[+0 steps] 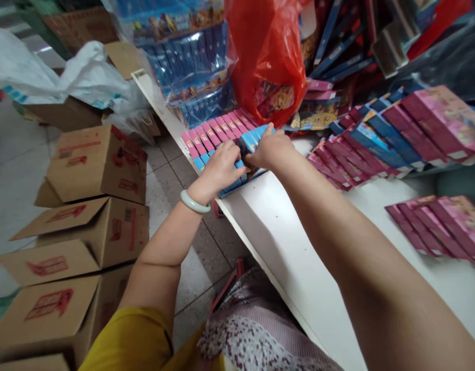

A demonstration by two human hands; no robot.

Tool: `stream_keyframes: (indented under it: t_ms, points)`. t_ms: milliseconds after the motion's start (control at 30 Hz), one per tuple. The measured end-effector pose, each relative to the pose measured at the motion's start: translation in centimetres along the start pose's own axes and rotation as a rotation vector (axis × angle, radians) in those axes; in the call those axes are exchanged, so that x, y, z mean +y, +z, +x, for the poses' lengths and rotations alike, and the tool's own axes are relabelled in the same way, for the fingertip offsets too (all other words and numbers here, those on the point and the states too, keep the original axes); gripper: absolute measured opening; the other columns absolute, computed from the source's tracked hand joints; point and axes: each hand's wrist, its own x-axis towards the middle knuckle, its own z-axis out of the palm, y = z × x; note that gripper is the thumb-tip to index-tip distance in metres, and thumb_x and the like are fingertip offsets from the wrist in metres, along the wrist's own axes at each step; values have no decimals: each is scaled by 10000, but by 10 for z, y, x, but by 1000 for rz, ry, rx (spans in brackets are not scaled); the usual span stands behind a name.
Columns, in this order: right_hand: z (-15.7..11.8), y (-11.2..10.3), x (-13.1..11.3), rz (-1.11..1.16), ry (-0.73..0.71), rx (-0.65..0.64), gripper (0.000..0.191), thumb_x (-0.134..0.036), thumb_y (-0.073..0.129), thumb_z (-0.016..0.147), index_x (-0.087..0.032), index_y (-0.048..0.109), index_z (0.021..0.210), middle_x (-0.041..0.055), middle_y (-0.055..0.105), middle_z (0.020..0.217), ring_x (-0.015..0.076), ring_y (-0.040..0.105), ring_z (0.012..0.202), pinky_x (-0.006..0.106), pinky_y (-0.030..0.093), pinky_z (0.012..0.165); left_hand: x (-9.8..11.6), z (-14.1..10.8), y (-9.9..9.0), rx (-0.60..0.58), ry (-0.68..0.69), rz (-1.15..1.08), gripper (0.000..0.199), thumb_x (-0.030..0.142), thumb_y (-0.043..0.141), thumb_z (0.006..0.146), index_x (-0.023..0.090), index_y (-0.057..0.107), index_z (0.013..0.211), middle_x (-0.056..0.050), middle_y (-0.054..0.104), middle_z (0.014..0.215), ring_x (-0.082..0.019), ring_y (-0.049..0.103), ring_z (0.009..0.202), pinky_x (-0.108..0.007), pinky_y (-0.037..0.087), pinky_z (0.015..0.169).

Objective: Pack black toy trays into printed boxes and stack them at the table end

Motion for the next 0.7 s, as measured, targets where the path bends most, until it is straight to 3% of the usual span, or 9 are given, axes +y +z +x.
stream_keyframes:
  t_ms: [200,333,433,600,700]
  points:
    - [30,24,14,155,-54,65,994,-727,559,754,-114,299,1492,243,374,1368,521,315,1348,693,307,1020,-3,11,10,9,3,-49,172,287,656,851,175,534,899,-81,527,1010,-282,526,1065,-472,451,923]
    - [17,16,6,131,-34,67,1003,-732,557,749,-112,304,1496,254,393,1369,517,350,1320,715,322,995,-2,8,2,-33,49,-44,188,312,665,841,177,553,906,-83,554,1014,-270,542,1047,-448,463,927]
    - [-6,0,-10,24,10,41,1050,-662,654,709,-70,296,1500,279,419,1361,475,417,1276,659,353,1006,-15,10,-14,-58,81,-55,166,301,630,854,170,583,943,-81,594,1005,-245,568,1004,-406,477,923]
    - [-42,-4,-18,-69,54,105,999,-544,653,768,-57,218,1523,286,448,1362,396,462,1251,545,384,1018,-52,52,-25,-6,98,-24,262,193,439,918,161,608,1116,-94,633,1139,-225,574,1111,-392,445,1019]
    - [-49,4,-11,-79,40,135,956,-588,577,830,-46,203,1523,297,392,1441,393,417,1309,524,358,1041,-65,86,-18,-159,192,11,341,171,419,915,170,601,1203,-97,617,1264,-203,542,1222,-356,400,1090]
